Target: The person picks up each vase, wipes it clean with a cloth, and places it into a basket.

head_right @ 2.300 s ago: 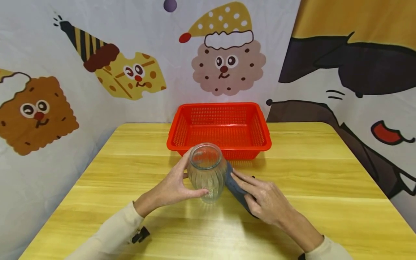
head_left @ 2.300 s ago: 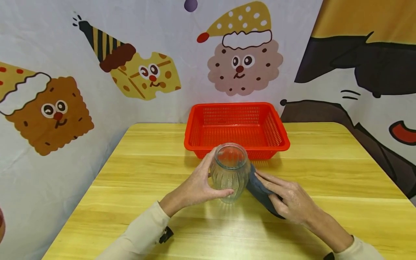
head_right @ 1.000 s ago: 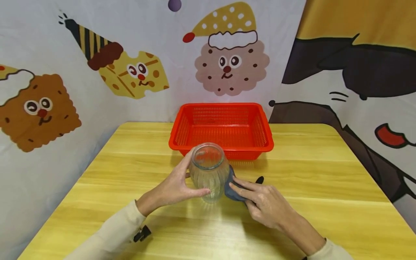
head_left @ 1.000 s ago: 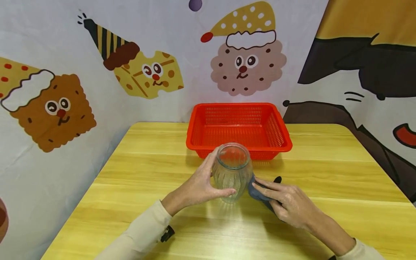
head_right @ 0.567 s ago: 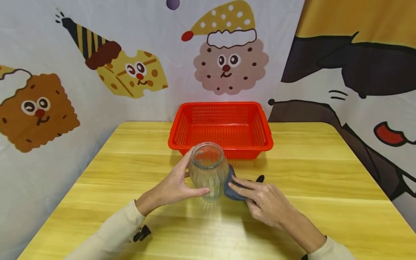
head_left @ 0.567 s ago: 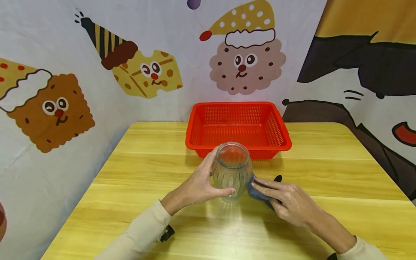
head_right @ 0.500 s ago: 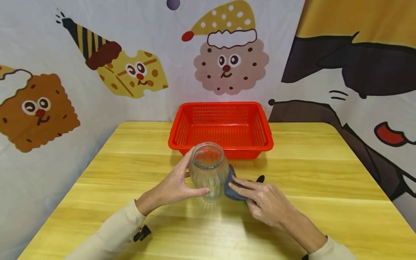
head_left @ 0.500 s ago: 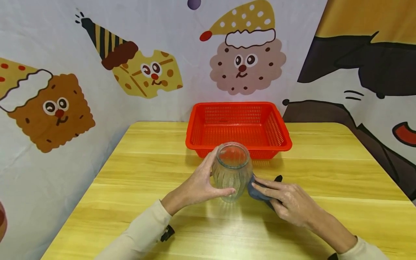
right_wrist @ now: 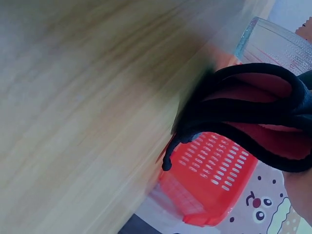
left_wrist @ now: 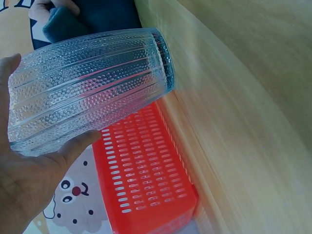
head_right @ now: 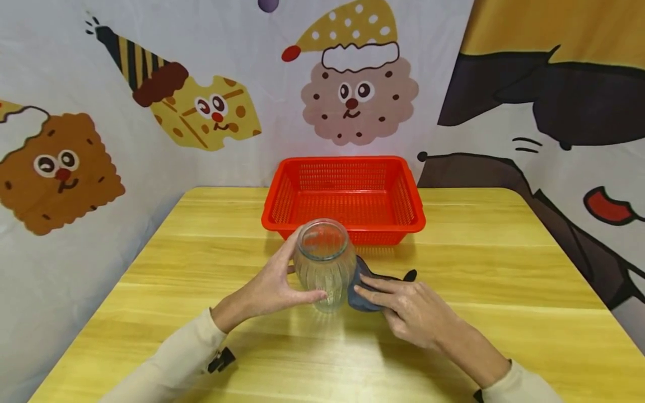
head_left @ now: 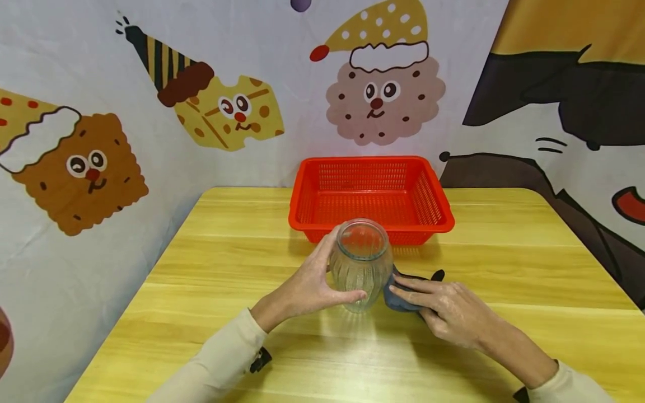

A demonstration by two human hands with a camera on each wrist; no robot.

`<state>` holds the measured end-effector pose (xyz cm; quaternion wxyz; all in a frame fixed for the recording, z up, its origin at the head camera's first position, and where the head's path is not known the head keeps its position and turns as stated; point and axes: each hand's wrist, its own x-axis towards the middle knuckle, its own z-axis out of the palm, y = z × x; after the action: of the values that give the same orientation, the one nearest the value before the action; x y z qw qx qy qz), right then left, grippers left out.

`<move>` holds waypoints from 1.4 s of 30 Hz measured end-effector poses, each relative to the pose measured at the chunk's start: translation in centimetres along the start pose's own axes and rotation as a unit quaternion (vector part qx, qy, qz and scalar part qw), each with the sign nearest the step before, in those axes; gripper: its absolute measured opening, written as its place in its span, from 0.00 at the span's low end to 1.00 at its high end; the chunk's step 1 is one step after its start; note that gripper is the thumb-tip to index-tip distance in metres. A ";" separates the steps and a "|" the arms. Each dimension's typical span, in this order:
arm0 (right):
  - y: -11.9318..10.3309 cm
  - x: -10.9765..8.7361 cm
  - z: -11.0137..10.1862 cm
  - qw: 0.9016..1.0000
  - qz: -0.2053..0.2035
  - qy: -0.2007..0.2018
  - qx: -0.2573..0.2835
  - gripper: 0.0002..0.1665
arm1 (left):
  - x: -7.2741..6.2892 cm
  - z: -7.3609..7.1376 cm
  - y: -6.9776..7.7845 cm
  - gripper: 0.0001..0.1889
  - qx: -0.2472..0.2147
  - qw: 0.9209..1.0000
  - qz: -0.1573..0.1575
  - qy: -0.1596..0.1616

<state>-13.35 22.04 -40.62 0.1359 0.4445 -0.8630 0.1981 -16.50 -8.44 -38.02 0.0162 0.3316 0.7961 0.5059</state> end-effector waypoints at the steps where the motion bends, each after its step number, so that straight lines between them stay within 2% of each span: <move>1: 0.0 0.0 0.0 1.000 0.001 -0.005 0.001 0.40 | 0.0 0.0 0.0 0.61 0.000 1.000 -0.002 0.000; 9: 0.0 0.1 -0.2 0.999 0.009 -0.033 0.005 0.41 | 0.1 0.0 0.0 0.60 0.000 1.000 -0.007 -0.001; 28: 0.2 0.2 0.2 0.999 -0.002 -0.048 -0.003 0.41 | 0.0 0.1 -0.1 0.60 -0.002 1.000 -0.008 0.001; 34: 0.2 0.3 0.3 0.998 -0.015 -0.052 -0.017 0.40 | 0.0 0.1 -0.1 0.61 -0.005 1.000 -0.009 0.001; 42: 0.0 0.4 0.4 0.997 -0.011 -0.069 -0.032 0.39 | 0.0 0.0 0.1 0.61 -0.008 1.000 -0.019 0.000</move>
<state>-13.58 21.56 -40.83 0.0927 0.4623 -0.8710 0.1377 -16.46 -8.39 -37.95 0.0288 0.3166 0.7981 0.5119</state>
